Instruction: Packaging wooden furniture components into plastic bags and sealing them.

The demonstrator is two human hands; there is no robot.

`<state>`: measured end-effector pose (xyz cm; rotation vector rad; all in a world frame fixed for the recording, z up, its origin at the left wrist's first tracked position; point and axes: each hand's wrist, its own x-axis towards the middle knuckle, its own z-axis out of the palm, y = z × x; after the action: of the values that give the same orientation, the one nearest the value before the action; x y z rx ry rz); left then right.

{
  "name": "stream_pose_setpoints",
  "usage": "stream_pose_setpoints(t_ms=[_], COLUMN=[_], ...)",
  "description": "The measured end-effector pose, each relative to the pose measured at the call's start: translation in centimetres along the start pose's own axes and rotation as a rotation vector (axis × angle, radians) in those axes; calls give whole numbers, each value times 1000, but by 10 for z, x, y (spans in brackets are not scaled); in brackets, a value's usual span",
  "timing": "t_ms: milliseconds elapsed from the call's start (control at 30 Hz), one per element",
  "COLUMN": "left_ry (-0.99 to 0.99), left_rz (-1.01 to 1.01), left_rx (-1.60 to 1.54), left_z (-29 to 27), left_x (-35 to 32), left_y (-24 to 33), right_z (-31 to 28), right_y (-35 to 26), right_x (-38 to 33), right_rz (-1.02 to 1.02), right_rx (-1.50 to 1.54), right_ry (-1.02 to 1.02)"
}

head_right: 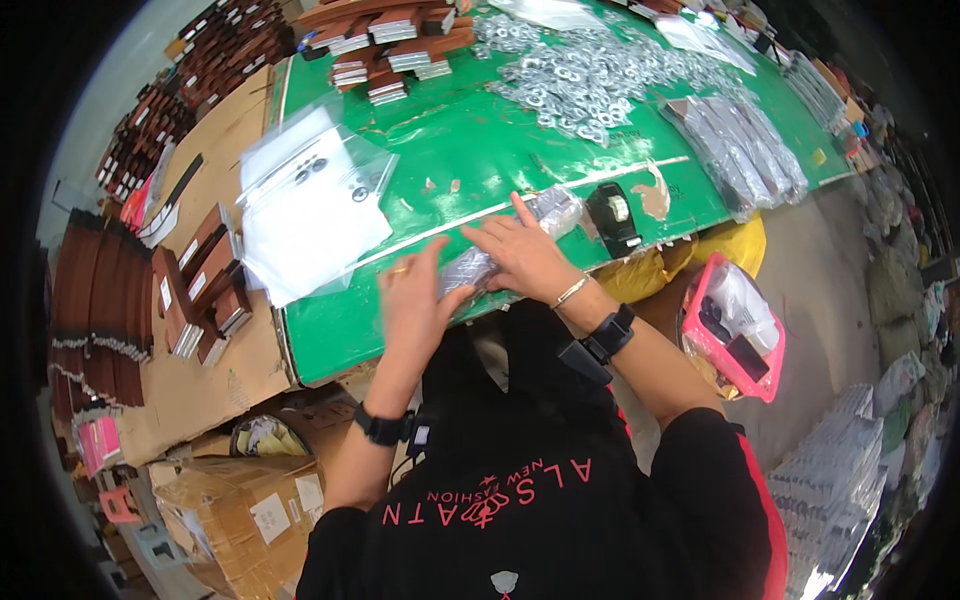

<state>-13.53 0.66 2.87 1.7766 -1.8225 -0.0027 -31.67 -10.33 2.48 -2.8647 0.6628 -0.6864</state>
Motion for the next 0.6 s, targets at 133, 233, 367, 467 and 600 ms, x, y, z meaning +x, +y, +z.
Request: stream_pose_setpoints(t_ms=[133,233,367,467,600], left_ry=[139,69,262,294,350], left_rz=[-136,-537,-653,-806,-594], left_rx=[40,-408,-869,-1072,-1111], left_z=[-37,-20,-15,2,23], left_x=[-41,-63,-71,-82,-42], left_y=[-15,-34,-52,-51,-16], right_z=[0,-3,0,20,-4], right_y=[10,12,-4,3,46], right_x=[-6,-1,25,16,-28], right_rz=[47,63,5,-16,24], right_rx=[79,66,99,158,-19], right_ry=[-127,-145,-128,-85,39])
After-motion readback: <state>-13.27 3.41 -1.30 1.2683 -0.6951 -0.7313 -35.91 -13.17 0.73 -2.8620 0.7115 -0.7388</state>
